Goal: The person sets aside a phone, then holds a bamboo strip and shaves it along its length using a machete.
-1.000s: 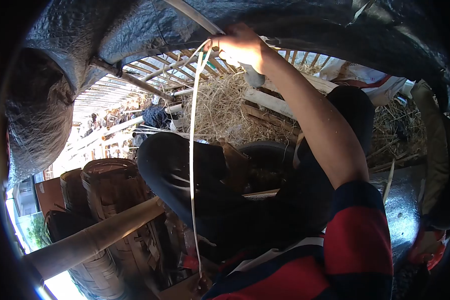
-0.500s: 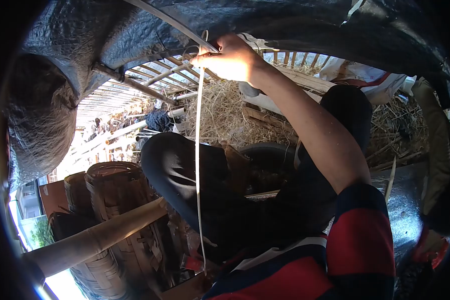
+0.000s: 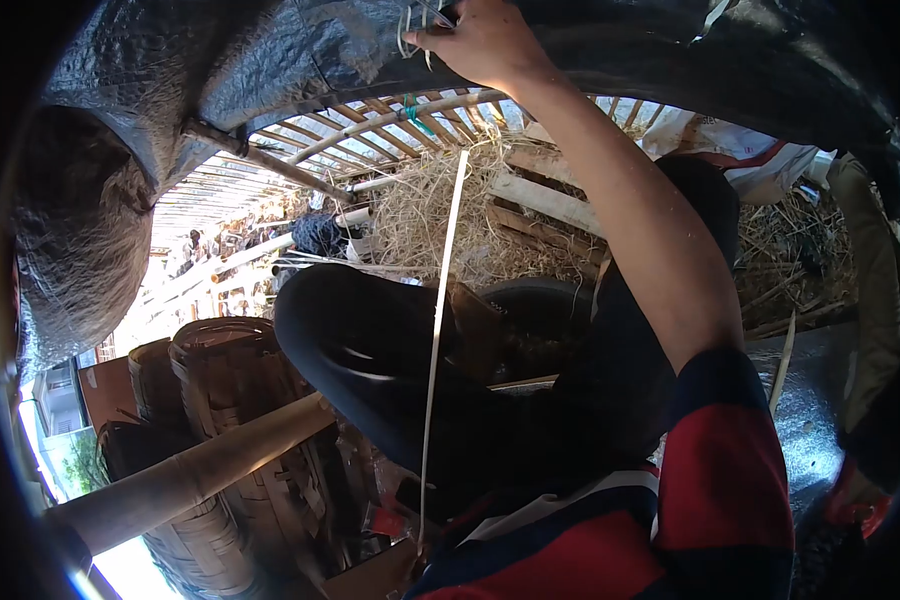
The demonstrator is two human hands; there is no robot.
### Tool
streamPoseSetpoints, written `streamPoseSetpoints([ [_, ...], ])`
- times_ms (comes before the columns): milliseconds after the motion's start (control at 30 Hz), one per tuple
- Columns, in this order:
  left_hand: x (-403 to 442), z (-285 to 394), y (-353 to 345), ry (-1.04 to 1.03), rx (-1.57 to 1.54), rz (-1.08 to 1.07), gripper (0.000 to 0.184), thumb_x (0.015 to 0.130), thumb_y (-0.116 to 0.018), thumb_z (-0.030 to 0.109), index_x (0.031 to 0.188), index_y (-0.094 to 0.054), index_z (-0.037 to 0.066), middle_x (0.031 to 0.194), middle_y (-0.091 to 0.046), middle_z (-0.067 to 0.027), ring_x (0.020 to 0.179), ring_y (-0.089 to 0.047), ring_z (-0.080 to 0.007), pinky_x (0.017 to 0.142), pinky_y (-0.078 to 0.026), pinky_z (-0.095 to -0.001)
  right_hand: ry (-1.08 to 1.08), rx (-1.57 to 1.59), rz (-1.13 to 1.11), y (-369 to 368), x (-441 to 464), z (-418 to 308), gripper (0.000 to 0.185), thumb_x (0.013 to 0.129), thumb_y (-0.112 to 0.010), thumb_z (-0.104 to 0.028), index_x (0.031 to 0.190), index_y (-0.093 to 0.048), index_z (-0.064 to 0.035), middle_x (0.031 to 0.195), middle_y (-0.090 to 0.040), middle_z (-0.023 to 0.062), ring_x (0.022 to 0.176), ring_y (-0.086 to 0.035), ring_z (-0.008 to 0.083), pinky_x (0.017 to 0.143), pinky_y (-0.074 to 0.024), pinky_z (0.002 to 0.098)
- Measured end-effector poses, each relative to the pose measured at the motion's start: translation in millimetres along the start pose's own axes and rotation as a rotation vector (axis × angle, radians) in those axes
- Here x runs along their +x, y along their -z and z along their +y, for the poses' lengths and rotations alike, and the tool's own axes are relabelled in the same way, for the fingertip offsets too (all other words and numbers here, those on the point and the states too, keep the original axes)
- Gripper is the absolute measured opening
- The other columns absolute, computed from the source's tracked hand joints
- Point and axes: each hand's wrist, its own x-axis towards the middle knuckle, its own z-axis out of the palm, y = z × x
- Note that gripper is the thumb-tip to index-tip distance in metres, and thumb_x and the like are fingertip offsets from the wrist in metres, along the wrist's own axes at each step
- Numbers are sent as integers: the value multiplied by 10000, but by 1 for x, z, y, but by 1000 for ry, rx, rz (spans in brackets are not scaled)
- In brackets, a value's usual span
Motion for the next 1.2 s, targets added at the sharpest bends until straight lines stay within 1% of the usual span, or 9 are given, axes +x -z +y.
streamPoseSetpoints([
  [67,-1,-1,-1,9,-14,-1,220,866,-583,26,1074,-625,-29,744,-632,-47,619,-557,-81,528,-408,-220,-57,-157,-63,0,1,8,619,767,-687,-589,594,-527,-15,528,-482,74,481,-480,157,481,-391,349],
  [100,0,-1,-1,12,-18,-3,220,867,-583,27,1075,-625,-29,744,-632,-47,619,-556,-81,527,-408,-220,192,-214,20,-12,-3,26,529,803,-615,-602,715,-671,-84,562,-600,57,559,-627,191,596,-498,369],
  [233,2,-3,-3,19,-36,-10,221,868,-582,30,1077,-623,-30,746,-631,-46,619,-555,-80,526,-406,-220,187,-137,89,-19,-13,23,673,750,-644,-657,496,-546,-41,417,-445,30,425,-482,144,497,-406,326],
  [400,3,-4,-7,30,-59,-17,223,871,-581,34,1080,-621,-31,748,-630,-44,620,-553,-79,525,-404,-219,125,-190,5,-12,-28,17,572,746,-679,-609,594,-627,-60,509,-529,34,521,-529,131,559,-413,304],
  [533,6,-3,-11,35,-75,-22,224,872,-581,37,1082,-619,-31,750,-630,-43,620,-551,-78,524,-402,-218,61,-37,-208,-21,-34,25,398,745,-755,-461,697,-632,-85,600,-536,-25,589,-521,89,589,-389,285],
  [633,9,-3,-13,37,-90,-29,225,874,-580,40,1084,-618,-32,751,-629,-42,620,-550,-77,524,-401,-218,10,348,-272,-25,-43,26,246,800,-744,-297,777,-632,-79,561,-482,-32,476,-454,68,455,-368,262],
  [733,9,-5,-13,52,-99,-31,226,875,-580,42,1085,-617,-32,753,-629,-41,621,-549,-77,523,-400,-218,-100,543,-307,-16,-48,18,216,820,-721,-258,784,-633,-64,556,-491,-28,442,-434,62,402,-330,245],
  [1067,10,-10,-11,96,-142,-27,230,880,-579,50,1091,-612,-34,757,-627,-37,622,-545,-74,521,-395,-216,-247,577,-269,-25,-45,15,307,804,-737,-332,699,-597,-80,534,-447,-38,424,-389,56,401,-318,241],
  [1200,7,-13,-10,119,-154,-25,231,881,-578,53,1093,-610,-35,759,-626,-36,622,-543,-73,520,-394,-216,-248,577,-282,-30,-45,20,369,726,-804,-329,763,-561,-53,648,-547,20,466,-473,78,409,-383,233],
])
